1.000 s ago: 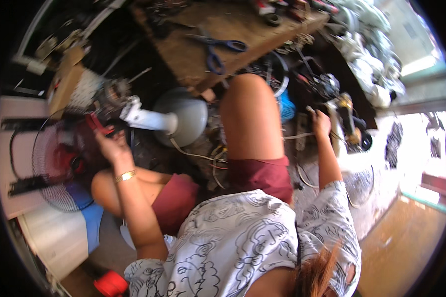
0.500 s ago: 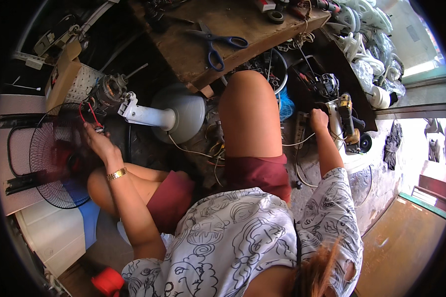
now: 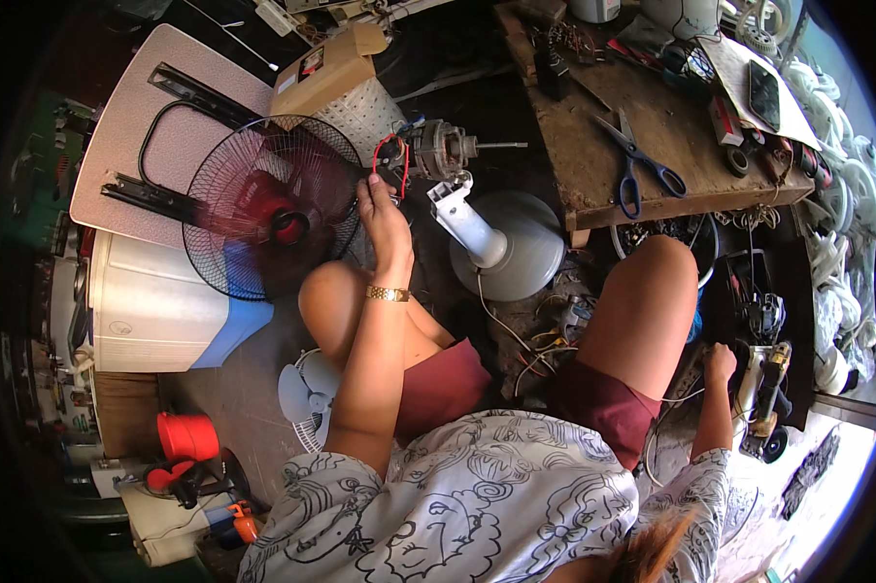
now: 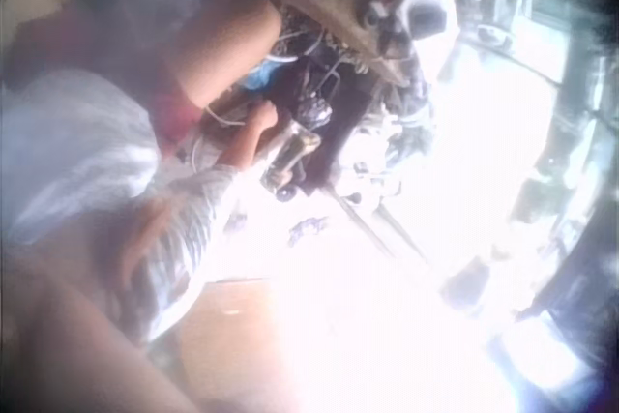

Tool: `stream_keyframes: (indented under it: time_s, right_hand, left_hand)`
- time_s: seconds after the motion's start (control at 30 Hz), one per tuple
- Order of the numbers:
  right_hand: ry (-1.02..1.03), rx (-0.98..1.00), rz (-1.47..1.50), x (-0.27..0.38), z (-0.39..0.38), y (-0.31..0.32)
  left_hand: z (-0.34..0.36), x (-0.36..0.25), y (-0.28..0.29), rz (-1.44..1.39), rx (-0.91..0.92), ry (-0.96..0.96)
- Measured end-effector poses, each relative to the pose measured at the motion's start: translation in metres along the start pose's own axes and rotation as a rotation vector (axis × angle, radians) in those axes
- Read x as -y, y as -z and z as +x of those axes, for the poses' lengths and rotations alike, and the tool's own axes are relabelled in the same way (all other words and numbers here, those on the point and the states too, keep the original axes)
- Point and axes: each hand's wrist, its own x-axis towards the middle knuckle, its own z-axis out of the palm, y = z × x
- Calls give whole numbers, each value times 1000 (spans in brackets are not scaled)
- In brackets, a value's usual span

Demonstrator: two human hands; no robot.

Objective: The person disassembles an electric fan motor by hand and with a screwdriver, tapping the metal casing with a hammer and handling the internal wiring.

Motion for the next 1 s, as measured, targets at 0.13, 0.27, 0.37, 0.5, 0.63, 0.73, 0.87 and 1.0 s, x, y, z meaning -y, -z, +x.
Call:
stream_keyframes:
  time_s: [0.13,0.27,0.37,0.5,0.63,0.73,0.87,1.0]
  right_hand:
    - [83,-49,-70,3,13,-11]
    - [7,-70,-34,7,12,-9]
    - [-12,46,-43,2,19,0]
    - [-92,53,119,9,39,68]
    - [154,-475,1045,70,55,245]
    - [283,-289,1305,211,16,376]
    - [641,-138,1503,352,54,352]
    - [728,-298,1523,414,80,322]
  left_hand:
    - [-3,-3,4,18,4,-5]
    - [-6,-14,3,76,18,-37]
    - [4,5,13,-41,49,2]
    - [8,17,14,-115,143,-11]
    - [-1,13,8,-203,155,21]
    - [-2,21,29,-202,130,21]
    - [-5,15,16,-188,159,16]
    - [-6,13,8,-233,153,4]
